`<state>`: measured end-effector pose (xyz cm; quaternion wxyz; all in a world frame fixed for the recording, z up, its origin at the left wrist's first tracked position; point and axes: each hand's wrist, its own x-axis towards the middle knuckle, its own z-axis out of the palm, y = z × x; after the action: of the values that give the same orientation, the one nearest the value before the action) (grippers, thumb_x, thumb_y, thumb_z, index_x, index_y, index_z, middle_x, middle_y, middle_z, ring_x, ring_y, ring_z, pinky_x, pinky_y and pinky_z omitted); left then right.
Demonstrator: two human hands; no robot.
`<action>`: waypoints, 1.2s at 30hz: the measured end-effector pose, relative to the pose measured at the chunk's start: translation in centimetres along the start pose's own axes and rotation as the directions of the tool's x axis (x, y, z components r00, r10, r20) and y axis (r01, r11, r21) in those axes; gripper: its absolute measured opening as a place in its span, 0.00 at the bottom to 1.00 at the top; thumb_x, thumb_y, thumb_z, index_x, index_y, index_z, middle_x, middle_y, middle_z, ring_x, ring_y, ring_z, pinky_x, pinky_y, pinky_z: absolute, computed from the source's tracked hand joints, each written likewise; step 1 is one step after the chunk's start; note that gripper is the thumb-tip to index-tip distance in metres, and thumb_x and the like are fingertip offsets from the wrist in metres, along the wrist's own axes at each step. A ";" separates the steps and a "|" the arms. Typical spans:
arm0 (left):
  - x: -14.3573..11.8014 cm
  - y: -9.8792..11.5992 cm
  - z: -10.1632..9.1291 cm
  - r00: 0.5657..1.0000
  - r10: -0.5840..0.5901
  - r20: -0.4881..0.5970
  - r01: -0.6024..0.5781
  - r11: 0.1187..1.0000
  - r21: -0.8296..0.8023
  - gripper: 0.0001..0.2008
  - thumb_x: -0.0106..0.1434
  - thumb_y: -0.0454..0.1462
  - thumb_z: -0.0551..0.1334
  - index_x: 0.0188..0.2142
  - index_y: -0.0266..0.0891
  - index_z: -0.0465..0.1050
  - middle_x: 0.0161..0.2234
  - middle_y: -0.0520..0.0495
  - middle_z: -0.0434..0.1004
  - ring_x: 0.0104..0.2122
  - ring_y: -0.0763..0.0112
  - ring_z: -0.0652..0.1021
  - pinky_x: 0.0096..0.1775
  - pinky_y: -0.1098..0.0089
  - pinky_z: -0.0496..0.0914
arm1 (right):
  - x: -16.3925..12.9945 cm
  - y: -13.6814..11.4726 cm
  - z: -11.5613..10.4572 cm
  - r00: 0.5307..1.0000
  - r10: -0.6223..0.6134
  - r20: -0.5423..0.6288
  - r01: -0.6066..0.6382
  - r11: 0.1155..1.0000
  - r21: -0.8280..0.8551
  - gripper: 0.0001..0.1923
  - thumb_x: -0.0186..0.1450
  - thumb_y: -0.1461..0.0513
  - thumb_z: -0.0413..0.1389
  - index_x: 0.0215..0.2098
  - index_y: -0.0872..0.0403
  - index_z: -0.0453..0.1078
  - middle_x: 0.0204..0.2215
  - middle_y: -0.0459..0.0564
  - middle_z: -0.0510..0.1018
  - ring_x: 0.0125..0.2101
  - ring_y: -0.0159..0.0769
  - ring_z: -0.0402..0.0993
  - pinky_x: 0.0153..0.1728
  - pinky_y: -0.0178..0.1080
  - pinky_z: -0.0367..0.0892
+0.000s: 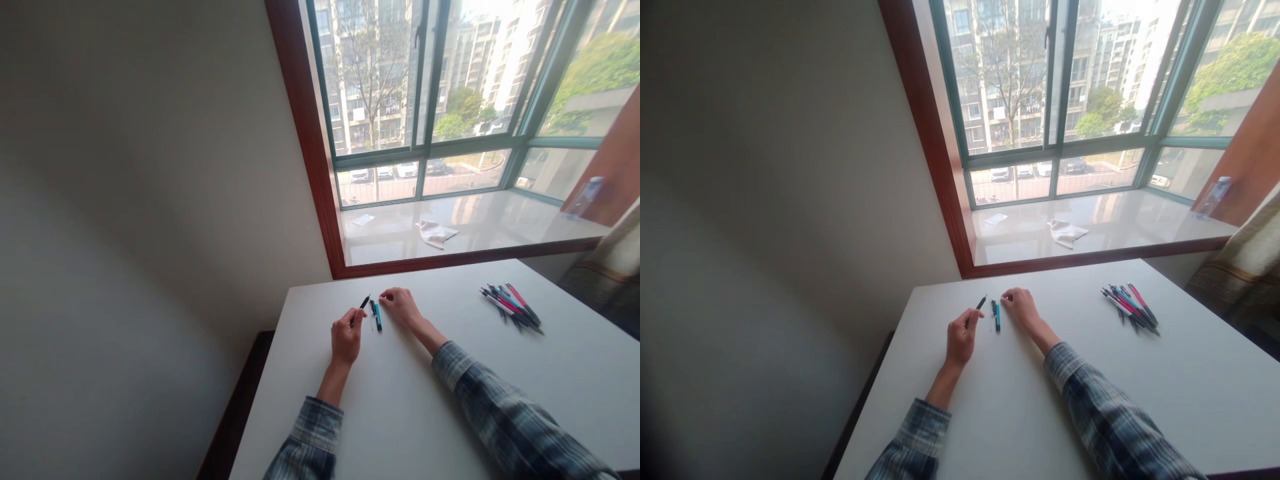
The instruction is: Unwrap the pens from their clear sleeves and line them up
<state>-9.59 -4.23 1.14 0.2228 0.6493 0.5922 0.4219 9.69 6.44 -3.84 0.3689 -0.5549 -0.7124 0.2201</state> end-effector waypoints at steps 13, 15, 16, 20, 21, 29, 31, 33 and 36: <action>0.4 -0.1 0.1 1.000 -0.016 -0.008 0.016 1.000 0.010 0.27 0.71 0.55 0.50 0.36 0.40 0.80 0.18 0.57 0.54 0.20 0.72 0.61 0.27 0.72 0.56 | -0.3 0.8 0.7 0.998 -0.018 -0.052 0.023 0.995 0.099 0.12 0.63 0.58 0.59 0.39 0.53 0.84 0.36 0.54 0.85 0.35 0.41 0.79 0.44 0.41 0.70; 0.4 -0.1 0.1 1.000 -0.025 -0.004 0.025 1.000 0.013 0.27 0.71 0.55 0.50 0.37 0.40 0.80 0.18 0.57 0.54 0.20 0.71 0.61 0.27 0.71 0.56 | -0.5 0.8 0.5 0.999 -0.007 -0.054 0.013 0.993 0.115 0.13 0.62 0.58 0.59 0.41 0.54 0.83 0.35 0.54 0.85 0.34 0.41 0.79 0.43 0.41 0.71; 0.4 -0.1 0.1 1.000 -0.029 -0.001 0.029 1.000 0.012 0.27 0.72 0.54 0.49 0.38 0.40 0.80 0.18 0.57 0.53 0.20 0.71 0.61 0.27 0.71 0.56 | -0.7 0.8 0.3 0.999 -0.001 -0.053 0.008 0.992 0.122 0.14 0.62 0.58 0.59 0.42 0.54 0.83 0.35 0.53 0.84 0.33 0.41 0.78 0.42 0.41 0.71; 0.3 0.0 0.2 0.999 -0.026 0.022 0.026 1.000 0.001 0.25 0.73 0.50 0.47 0.43 0.41 0.79 0.17 0.58 0.51 0.19 0.71 0.60 0.26 0.71 0.56 | -2.3 0.7 -1.0 0.999 0.023 -0.043 -0.016 0.987 0.158 0.15 0.61 0.58 0.58 0.43 0.53 0.80 0.30 0.49 0.82 0.30 0.38 0.75 0.38 0.40 0.69; 0.2 0.1 0.2 0.999 -0.016 0.034 0.016 1.000 0.004 0.24 0.73 0.49 0.47 0.44 0.41 0.79 0.17 0.58 0.51 0.18 0.71 0.60 0.26 0.72 0.56 | -2.8 0.6 -1.4 0.999 0.030 -0.036 -0.024 0.985 0.172 0.13 0.60 0.58 0.59 0.42 0.53 0.79 0.29 0.47 0.80 0.29 0.37 0.74 0.36 0.39 0.69; -0.6 1.5 1.1 0.967 0.181 0.180 -0.185 0.983 0.008 0.18 0.74 0.45 0.50 0.42 0.41 0.76 0.32 0.51 0.79 0.30 0.70 0.75 0.35 0.73 0.66 | -6.0 -0.9 -4.5 0.999 0.020 0.036 -0.032 0.939 0.342 0.27 0.67 0.45 0.55 0.20 0.51 0.53 0.19 0.39 0.54 0.23 0.30 0.52 0.26 0.36 0.49; -0.6 1.6 1.5 0.954 0.216 0.209 -0.222 0.975 0.005 0.17 0.75 0.45 0.51 0.42 0.42 0.76 0.35 0.50 0.80 0.33 0.69 0.77 0.38 0.73 0.67 | -6.2 -1.2 -4.5 0.996 0.005 0.094 -0.041 0.922 0.385 0.30 0.67 0.41 0.53 0.20 0.51 0.48 0.20 0.40 0.48 0.23 0.29 0.46 0.25 0.36 0.44; -0.6 1.6 1.9 0.944 0.237 0.229 -0.248 0.969 0.018 0.16 0.75 0.45 0.51 0.42 0.42 0.76 0.36 0.49 0.81 0.34 0.68 0.78 0.40 0.73 0.68 | -6.2 -1.4 -4.3 0.990 -0.010 0.144 -0.052 0.906 0.420 0.32 0.67 0.40 0.52 0.20 0.51 0.47 0.20 0.40 0.47 0.23 0.29 0.44 0.25 0.37 0.42; -0.4 1.5 2.2 0.934 0.250 0.256 -0.269 0.962 0.041 0.16 0.75 0.45 0.51 0.43 0.43 0.76 0.37 0.48 0.81 0.35 0.68 0.78 0.40 0.73 0.68 | -5.9 -1.7 -3.9 0.986 -0.031 0.166 -0.050 0.886 0.462 0.32 0.67 0.40 0.52 0.19 0.51 0.46 0.20 0.40 0.46 0.23 0.28 0.43 0.25 0.37 0.41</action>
<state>-6.91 -4.47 1.01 0.2129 0.7775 0.4840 0.3403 12.23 -0.09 -1.81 0.4280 -0.4335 -0.6650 0.4321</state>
